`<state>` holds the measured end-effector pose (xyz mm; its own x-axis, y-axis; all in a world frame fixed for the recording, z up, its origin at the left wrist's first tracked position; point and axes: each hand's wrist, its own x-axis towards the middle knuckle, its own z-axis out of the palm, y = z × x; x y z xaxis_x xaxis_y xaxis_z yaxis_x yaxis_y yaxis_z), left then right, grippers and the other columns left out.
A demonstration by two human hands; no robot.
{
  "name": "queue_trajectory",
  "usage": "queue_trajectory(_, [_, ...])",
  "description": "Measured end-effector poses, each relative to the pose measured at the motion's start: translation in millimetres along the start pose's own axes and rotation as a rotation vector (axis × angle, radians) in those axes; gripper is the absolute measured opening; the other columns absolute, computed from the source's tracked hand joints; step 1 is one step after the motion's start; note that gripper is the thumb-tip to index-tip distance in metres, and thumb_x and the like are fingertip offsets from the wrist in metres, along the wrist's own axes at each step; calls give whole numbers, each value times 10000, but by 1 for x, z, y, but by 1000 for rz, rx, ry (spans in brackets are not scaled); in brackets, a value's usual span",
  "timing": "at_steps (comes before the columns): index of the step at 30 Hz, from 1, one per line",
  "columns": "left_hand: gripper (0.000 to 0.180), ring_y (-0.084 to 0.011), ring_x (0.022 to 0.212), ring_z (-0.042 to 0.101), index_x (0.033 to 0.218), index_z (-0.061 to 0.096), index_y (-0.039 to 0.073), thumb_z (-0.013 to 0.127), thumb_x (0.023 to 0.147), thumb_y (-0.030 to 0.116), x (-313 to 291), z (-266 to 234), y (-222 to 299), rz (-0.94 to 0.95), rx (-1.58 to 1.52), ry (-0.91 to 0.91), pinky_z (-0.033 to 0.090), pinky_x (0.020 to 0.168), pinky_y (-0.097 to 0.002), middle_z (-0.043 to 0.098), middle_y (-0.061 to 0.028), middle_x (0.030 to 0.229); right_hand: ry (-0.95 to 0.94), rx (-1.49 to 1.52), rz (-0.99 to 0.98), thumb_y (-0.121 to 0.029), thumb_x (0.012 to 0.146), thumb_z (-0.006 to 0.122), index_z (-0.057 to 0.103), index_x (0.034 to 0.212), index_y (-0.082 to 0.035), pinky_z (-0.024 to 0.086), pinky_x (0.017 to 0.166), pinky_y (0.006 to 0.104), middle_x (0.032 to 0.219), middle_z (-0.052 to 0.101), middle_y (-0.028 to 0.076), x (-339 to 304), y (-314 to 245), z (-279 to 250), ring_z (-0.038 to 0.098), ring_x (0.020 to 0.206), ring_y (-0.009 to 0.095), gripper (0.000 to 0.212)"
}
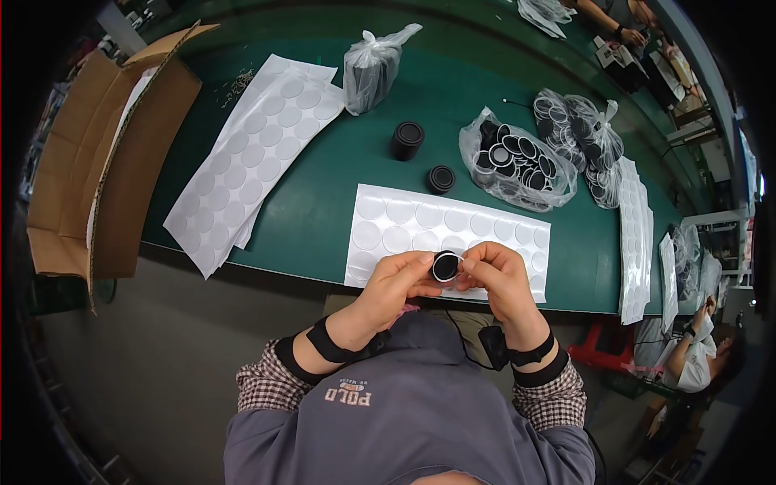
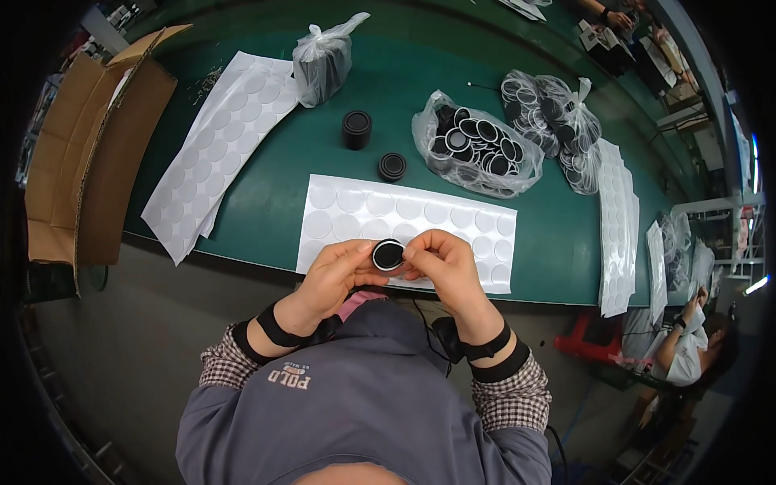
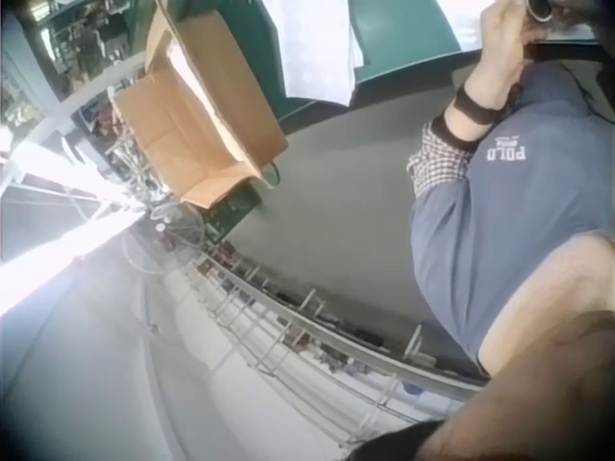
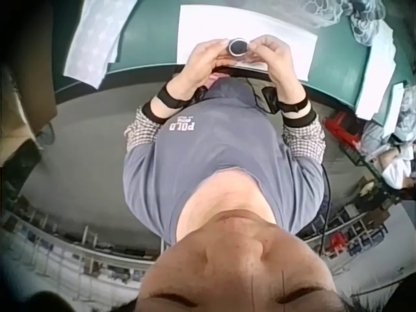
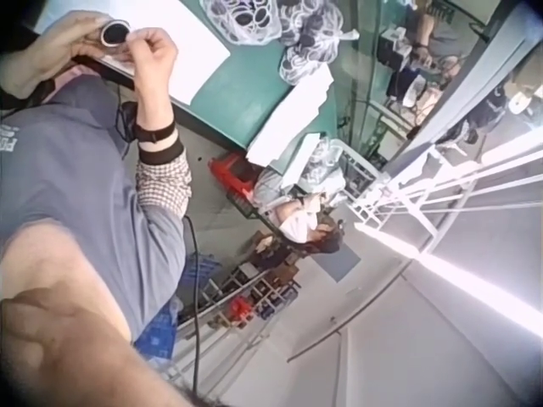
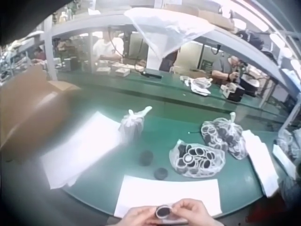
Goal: Peeling small white circular labels from a sheet and applying them to small black circular electronic components.
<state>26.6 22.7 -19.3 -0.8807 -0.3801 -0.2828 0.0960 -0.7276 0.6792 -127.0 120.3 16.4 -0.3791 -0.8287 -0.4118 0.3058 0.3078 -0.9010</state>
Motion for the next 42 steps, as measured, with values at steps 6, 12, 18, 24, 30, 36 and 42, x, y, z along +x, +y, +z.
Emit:
queue_trajectory(6, [365,-176,929,581,1106,498,-32,378,924,260,0,0,0,13,71,7,478,751,-273,591,-114,992,2,-4,15,-103,783,572,550,788,1,485,563,234,729,594,64,2,0,0,581,594,136,106])
queue_trajectory(12, [366,-172,908,587,1098,503,-36,391,920,263,0,-1,-2,21,91,9,481,737,-265,593,-111,980,1,-3,49,-104,786,568,548,789,-1,491,554,234,718,587,64,2,-1,1,582,595,133,106])
queue_trajectory(18, [354,-167,875,594,1083,512,-45,403,916,248,0,0,-3,36,108,24,483,727,-261,596,-108,959,0,6,73,-104,790,564,543,783,-1,499,546,237,705,579,59,2,1,2,581,597,128,105])
queue_trajectory(24, [304,-139,821,588,1035,546,-41,444,903,213,0,2,-4,56,114,29,483,689,-237,601,-89,918,1,8,82,-102,795,558,535,770,-1,506,548,240,698,573,56,2,1,2,573,589,118,106])
queue_trajectory(30, [260,-74,689,563,980,593,2,501,877,222,1,0,-10,68,187,80,446,577,-190,618,-35,817,-7,-9,90,-101,796,555,531,765,3,505,534,237,690,568,56,3,3,-1,568,580,116,110])
queue_trajectory(36, [227,-154,792,610,1004,564,-54,478,880,115,0,1,-7,8,198,123,504,667,-230,616,-109,889,-23,57,119,-94,793,548,530,762,10,509,499,248,673,563,63,0,1,2,563,544,124,110])
queue_trajectory(42, [223,-158,790,612,1003,562,-58,476,876,104,-1,1,-7,-5,164,143,508,670,-234,615,-115,887,-22,144,173,-88,790,548,528,765,16,517,480,269,664,561,71,1,3,2,560,524,130,109])
